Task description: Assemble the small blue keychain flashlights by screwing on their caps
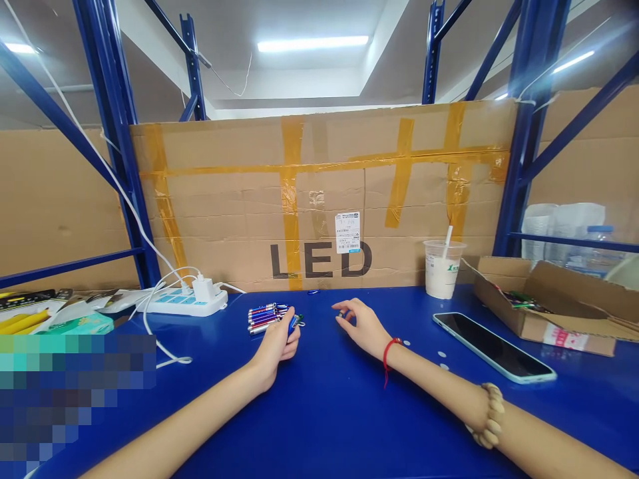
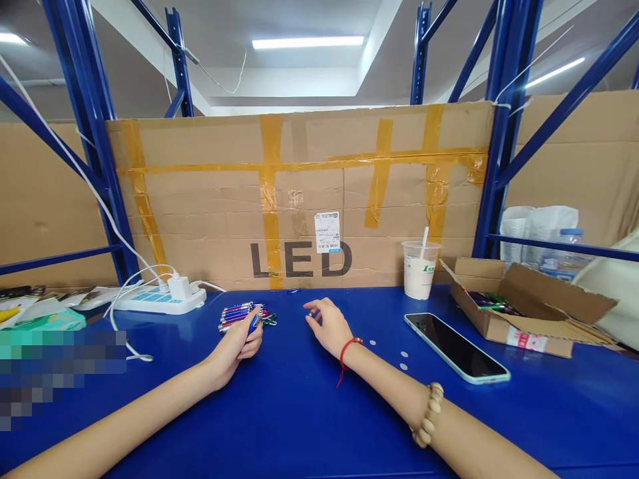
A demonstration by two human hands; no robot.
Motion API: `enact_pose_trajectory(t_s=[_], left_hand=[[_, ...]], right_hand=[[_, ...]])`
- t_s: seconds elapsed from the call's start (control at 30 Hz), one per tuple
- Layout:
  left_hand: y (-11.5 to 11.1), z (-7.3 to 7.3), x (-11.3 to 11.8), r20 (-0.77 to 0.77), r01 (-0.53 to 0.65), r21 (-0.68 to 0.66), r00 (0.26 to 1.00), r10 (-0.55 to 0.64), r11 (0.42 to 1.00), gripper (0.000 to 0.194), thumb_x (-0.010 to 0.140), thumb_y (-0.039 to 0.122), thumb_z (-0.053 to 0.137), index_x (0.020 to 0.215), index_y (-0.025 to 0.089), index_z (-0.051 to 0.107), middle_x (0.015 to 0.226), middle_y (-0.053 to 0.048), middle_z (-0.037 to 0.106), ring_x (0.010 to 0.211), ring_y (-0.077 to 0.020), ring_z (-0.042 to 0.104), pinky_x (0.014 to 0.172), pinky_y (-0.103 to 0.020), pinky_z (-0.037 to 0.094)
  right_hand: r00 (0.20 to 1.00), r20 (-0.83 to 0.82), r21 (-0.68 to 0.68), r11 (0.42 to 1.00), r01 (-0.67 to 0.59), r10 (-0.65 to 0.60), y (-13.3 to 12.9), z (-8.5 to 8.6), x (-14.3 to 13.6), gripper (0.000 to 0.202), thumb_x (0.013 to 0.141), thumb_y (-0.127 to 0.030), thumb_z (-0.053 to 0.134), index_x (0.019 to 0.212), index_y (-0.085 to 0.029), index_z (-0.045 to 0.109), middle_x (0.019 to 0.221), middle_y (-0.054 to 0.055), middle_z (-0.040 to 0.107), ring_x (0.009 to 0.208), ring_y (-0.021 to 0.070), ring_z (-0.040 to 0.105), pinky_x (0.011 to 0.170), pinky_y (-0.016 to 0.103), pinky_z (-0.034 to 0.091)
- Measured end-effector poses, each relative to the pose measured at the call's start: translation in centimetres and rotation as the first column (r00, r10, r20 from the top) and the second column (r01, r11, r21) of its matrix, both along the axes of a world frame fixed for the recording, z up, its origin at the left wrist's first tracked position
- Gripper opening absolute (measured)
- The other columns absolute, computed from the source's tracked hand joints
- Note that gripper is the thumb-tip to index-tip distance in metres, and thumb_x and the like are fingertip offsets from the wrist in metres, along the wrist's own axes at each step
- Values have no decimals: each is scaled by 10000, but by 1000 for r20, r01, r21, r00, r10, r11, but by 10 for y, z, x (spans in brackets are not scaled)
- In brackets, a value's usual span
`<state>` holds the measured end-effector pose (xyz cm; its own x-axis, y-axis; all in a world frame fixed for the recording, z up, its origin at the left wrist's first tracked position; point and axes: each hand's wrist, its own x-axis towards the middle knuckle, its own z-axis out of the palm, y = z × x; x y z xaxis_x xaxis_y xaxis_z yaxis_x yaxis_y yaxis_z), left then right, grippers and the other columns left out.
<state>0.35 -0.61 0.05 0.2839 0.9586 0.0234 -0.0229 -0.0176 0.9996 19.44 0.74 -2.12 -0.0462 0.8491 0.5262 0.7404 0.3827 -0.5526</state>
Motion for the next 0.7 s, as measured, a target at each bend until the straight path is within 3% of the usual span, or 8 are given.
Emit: enact_pose_trajectory(t_s=[0.27, 0.7], left_hand=[[-5, 3, -2, 29, -118, 111, 993, 115, 987, 585, 782, 566, 410, 376, 182, 233, 314, 69, 166, 296, -22, 138, 391, -215, 65], [-6, 2, 0, 41, -151, 39, 988, 150, 988, 492, 756, 506, 470, 431, 165, 328, 372, 74, 218, 346, -26, 143, 381, -187, 97]], right_hand=[[995, -84, 6, 999, -47, 47, -2, 2, -2, 163, 737, -144, 554, 885, -172, 615, 836, 32, 645, 766, 135, 623, 674, 254, 518], [984, -129, 12, 993, -122, 122, -7, 7, -5, 102, 709, -173, 597, 794, -168, 653, 837, 37, 667, 724, 133, 627, 600, 224, 520]])
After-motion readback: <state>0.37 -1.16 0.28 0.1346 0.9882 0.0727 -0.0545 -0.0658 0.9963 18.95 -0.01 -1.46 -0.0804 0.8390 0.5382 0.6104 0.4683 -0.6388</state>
